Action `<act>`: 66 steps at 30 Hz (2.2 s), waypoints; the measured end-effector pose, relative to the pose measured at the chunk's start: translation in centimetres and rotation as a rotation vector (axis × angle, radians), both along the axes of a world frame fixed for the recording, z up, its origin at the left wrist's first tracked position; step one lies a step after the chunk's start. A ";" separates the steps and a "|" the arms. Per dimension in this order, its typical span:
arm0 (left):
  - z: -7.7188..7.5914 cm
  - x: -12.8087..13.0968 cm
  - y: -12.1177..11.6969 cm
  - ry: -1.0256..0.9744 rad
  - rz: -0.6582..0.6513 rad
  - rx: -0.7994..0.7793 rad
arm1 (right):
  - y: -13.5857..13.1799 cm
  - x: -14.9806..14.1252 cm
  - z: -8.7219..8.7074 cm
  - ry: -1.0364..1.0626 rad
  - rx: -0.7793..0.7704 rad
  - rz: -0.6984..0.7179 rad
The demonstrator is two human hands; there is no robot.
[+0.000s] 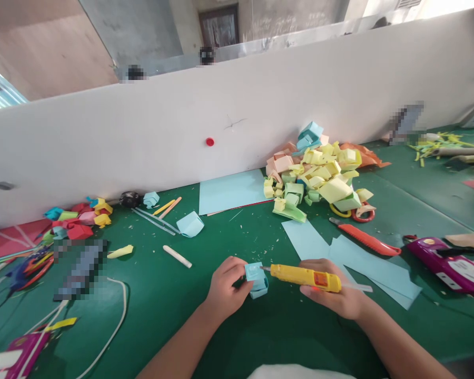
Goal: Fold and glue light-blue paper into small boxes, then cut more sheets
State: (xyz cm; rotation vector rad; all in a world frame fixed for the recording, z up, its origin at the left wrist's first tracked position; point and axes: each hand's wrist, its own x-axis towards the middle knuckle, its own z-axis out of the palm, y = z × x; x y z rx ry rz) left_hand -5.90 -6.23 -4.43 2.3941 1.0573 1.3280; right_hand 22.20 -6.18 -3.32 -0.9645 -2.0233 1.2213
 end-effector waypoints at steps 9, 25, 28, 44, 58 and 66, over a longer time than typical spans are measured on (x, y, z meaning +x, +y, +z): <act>-0.2 -0.1 0.0 0.008 0.001 0.000 | 0.0 0.0 0.1 -0.025 0.030 -0.001; -0.3 -0.1 0.0 0.011 -0.005 -0.013 | 0.1 -0.1 0.3 0.053 0.003 0.059; -0.3 -0.1 0.0 0.012 -0.002 -0.018 | 0.1 -0.1 0.4 0.055 0.005 0.065; -0.2 -0.1 -0.1 0.016 0.007 -0.027 | 0.0 0.1 -0.2 0.016 0.004 0.037; -0.3 -0.1 -0.1 0.016 0.007 -0.033 | 0.1 0.1 -0.3 0.006 0.026 0.033; -0.3 -0.1 0.0 0.016 0.005 -0.034 | 0.2 0.0 -0.2 0.016 0.051 0.048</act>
